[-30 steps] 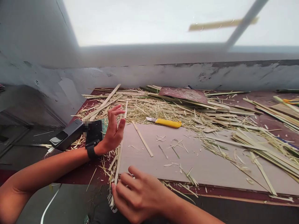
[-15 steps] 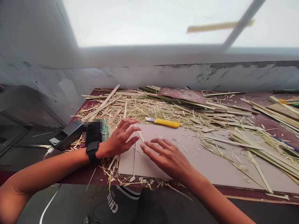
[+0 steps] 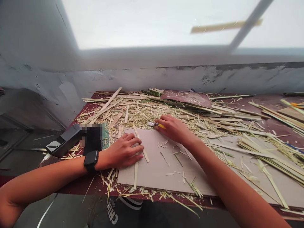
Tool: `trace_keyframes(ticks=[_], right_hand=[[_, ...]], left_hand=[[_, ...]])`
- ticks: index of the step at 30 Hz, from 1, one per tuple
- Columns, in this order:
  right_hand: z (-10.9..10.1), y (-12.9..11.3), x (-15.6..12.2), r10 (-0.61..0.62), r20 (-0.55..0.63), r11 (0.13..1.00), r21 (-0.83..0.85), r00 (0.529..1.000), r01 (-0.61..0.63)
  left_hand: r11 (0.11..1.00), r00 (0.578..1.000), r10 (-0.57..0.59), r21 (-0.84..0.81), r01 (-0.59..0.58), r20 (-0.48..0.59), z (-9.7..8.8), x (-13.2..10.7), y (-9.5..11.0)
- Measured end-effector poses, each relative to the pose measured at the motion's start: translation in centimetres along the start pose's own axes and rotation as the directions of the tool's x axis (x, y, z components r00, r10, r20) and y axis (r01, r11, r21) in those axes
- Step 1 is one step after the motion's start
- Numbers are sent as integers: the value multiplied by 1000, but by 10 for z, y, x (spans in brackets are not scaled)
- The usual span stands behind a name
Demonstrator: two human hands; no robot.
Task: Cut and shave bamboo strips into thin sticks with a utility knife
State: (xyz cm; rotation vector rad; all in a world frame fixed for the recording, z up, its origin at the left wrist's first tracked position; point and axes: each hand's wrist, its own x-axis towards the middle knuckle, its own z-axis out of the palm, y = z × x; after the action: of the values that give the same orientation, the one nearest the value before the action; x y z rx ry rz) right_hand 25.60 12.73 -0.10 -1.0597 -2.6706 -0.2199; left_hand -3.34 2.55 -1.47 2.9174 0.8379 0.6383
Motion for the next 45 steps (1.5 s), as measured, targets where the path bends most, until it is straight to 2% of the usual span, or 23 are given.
trace_keyframes(ticks=[4, 8, 13, 18, 23, 28, 35, 40, 45], right_hand=[[8, -4, 2, -18, -17, 1000, -2, 1000, 18], [8, 2, -6, -51, -40, 998, -28, 998, 50], [5, 16, -13, -81, -34, 997, -9, 996, 81], [1, 9, -11, -50, -70, 998, 21, 996, 52], [-3, -4, -11, 1, -107, 994, 111, 994, 11], [0, -9, -14, -73, -66, 978, 190, 995, 85], [0, -15, -14, -143, -70, 975, 162, 987, 153], [-6, -20, -15, -221, -76, 969, 98, 972, 228], [-11, -29, -18, -253, -34, 964, 73, 967, 255]], left_hand=[[993, 998, -58, 108, 56, 12, -2, 0, 4], [991, 994, -113, 73, 112, 8, -3, -1, 5], [999, 1000, -21, -47, 22, 22, -1, -1, 2], [996, 998, 58, -67, -56, 32, -2, 0, 2], [1000, 998, 0, 3, -1, 56, -2, 0, 5], [999, 997, -36, 39, 34, 61, -4, 0, 6], [986, 993, 117, 122, -117, 10, -6, 1, 4], [945, 956, 288, 184, -272, -65, -6, 3, 4], [963, 967, 243, 139, -231, -80, -6, 1, 8]])
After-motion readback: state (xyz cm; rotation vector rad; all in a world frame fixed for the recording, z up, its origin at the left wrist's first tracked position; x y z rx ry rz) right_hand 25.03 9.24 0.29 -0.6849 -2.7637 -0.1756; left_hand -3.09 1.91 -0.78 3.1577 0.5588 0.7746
